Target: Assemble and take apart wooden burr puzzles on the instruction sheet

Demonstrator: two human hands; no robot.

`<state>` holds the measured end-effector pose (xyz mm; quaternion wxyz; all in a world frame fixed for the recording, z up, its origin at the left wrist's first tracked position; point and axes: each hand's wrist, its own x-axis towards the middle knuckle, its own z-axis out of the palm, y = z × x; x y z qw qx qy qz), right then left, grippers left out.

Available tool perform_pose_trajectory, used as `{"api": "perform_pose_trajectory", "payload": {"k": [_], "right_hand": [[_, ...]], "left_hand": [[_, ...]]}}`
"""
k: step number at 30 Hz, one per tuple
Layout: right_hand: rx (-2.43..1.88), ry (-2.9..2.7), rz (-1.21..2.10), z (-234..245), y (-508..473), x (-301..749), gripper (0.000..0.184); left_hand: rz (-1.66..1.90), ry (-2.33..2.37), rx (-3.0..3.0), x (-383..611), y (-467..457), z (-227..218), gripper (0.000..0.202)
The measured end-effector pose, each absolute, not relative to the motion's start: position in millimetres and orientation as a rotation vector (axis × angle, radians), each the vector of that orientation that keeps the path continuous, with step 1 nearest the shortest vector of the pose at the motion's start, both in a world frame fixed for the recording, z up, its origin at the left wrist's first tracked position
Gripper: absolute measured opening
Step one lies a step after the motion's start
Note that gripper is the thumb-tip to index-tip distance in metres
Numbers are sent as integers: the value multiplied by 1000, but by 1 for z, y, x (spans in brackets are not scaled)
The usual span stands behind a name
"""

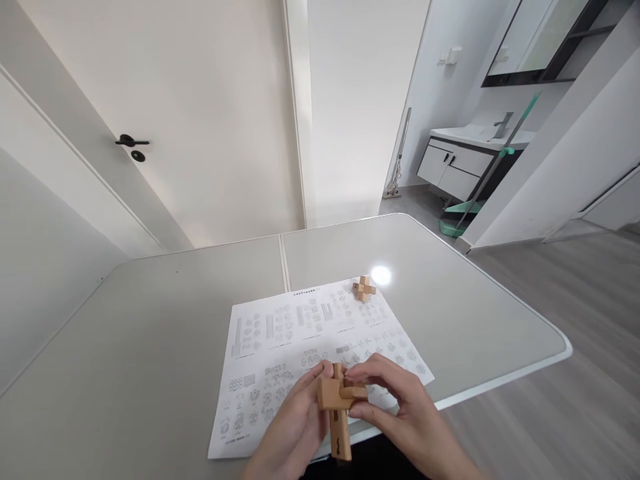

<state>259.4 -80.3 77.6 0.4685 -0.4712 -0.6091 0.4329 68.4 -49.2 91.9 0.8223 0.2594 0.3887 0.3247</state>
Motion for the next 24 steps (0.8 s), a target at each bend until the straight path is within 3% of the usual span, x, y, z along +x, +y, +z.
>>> {"api": "perform_pose_trajectory", "payload": {"k": [16,20,24], "right_hand": [[-1050,-1344,1369,64,-81,235,18],[-1085,-1418,1303,63,-83,230,24],[-1079,-1589,1041,62,-90,226,17]], "left_hand": [[732,676,363,49,-58,80,26],[746,720,302,48,-60,77,23],[768,725,338,46,-59,78,19]]}}
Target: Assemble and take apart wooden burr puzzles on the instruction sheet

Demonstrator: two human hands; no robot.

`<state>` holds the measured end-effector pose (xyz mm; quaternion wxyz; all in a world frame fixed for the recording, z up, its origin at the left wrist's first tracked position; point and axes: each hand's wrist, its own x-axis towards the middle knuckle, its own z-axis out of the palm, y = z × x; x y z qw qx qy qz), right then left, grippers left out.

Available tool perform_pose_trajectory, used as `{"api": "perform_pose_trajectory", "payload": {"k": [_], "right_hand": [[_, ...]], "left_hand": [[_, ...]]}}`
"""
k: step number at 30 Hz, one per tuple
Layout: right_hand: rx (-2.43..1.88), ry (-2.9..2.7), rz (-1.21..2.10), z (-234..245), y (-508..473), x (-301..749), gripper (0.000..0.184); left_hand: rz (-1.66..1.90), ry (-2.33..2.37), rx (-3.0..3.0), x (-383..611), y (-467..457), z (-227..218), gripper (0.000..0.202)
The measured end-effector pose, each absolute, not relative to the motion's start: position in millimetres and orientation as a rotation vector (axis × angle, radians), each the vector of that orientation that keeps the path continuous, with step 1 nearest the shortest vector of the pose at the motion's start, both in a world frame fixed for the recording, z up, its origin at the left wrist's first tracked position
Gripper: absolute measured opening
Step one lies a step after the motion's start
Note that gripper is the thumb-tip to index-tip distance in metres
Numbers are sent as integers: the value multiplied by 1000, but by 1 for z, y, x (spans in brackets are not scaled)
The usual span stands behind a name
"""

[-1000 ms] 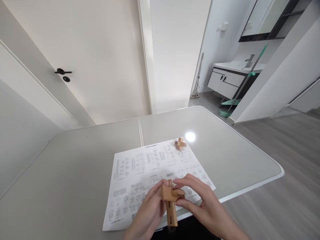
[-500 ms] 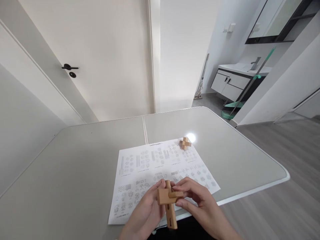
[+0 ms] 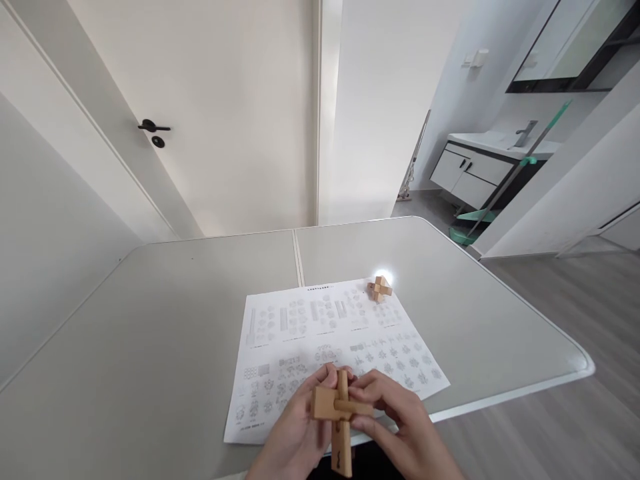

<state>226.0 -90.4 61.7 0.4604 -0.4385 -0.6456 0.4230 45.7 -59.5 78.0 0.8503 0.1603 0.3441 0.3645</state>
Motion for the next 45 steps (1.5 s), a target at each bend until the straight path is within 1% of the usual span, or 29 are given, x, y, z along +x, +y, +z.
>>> {"api": "perform_pose_trajectory", "payload": {"k": [3,4,7,9,14,20,24,27,31,35,39,42,45], "right_hand": [[-1047,-1798,809,54,-101,224,5],[-1051,-1859,731,51,-104,223,7],[-1117,-1971,500,45,-111,221,22],[-1137,-2005,441,44,-112,221,25],[-1079,-2049,450,51,-109,230,25],[-1111,-1977,502,47,-116,242,39],[-1290,-1816,587,48,-113,249,28],[-1541,-1634,598,45,-98,268,28],[-1786,-1532,546,27,-69,307,28],[-1910,-1499,451,9,-45,331,30],[-1956,-1529,325,5,-30,332,32],[-1931,-1548,321,6,-22,328,31],[-1923,-1520,331,7,-19,325,33]], "left_hand": [[765,682,390,45,-58,82,20],[756,689,398,46,-57,83,21],[751,705,412,48,-54,82,22],[755,686,425,49,-51,80,22],[700,674,492,48,-48,81,24],[626,713,670,56,-43,100,28],[607,891,918,60,-33,111,35],[722,1179,1184,46,-20,111,37],[843,1576,1521,5,-8,97,37],[892,1878,1756,-43,-10,69,39],[918,1986,1978,-78,-18,39,35],[903,1988,2111,-90,-22,20,33],[874,2003,2121,-94,-25,8,35]]}}
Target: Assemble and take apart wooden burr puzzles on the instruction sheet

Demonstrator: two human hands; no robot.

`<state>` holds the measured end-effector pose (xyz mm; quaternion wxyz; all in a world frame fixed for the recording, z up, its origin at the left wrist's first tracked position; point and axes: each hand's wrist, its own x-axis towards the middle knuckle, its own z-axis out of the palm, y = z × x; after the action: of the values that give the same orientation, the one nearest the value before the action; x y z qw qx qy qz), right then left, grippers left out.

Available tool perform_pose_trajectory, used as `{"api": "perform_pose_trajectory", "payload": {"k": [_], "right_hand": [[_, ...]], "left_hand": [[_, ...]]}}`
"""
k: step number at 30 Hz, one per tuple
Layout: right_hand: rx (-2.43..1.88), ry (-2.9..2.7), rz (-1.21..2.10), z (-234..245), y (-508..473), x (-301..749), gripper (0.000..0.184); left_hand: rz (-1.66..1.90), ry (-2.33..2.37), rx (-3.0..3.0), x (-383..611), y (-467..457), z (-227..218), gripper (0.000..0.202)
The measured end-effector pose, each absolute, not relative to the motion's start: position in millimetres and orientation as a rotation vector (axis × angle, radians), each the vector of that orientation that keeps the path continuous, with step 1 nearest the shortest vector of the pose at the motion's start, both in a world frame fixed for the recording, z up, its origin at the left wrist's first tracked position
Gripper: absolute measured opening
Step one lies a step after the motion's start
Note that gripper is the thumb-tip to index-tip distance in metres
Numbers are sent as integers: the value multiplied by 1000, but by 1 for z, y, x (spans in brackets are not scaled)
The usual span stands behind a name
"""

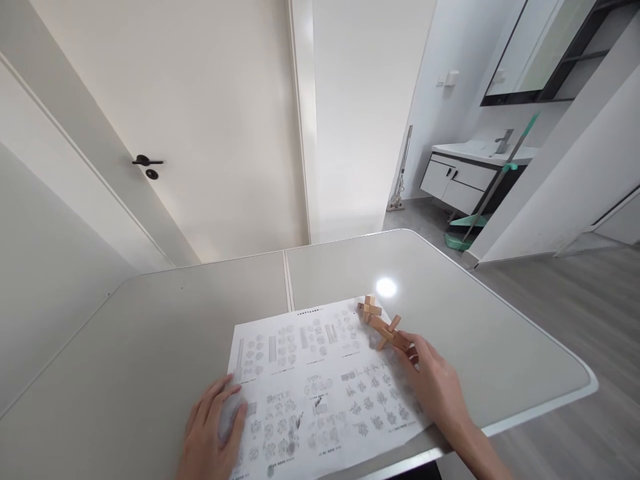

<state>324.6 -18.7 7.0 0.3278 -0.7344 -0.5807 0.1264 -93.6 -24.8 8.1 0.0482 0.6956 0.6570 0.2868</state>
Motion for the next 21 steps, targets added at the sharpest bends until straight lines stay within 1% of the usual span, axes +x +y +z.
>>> {"api": "perform_pose_trajectory", "payload": {"k": [5,8,10,13,17,21], "right_hand": [[-1956,-1352,420,2,-31,321,43],[-1947,-1205,491,-6,-45,320,48],[-1917,-1133,515,-11,-53,320,47],[-1854,-1119,537,-16,-59,320,40],[-1863,-1122,534,-16,-58,318,35],[-1897,-1076,465,-12,-56,311,40]], "left_hand": [[856,2008,2080,-94,-26,5,37],[809,2090,1948,-93,-24,7,44],[761,2142,1846,-91,-22,9,52],[708,2152,1809,-88,-18,12,60],[679,2140,1809,-86,-13,15,60],[681,2138,1809,-87,-13,15,58]]}}
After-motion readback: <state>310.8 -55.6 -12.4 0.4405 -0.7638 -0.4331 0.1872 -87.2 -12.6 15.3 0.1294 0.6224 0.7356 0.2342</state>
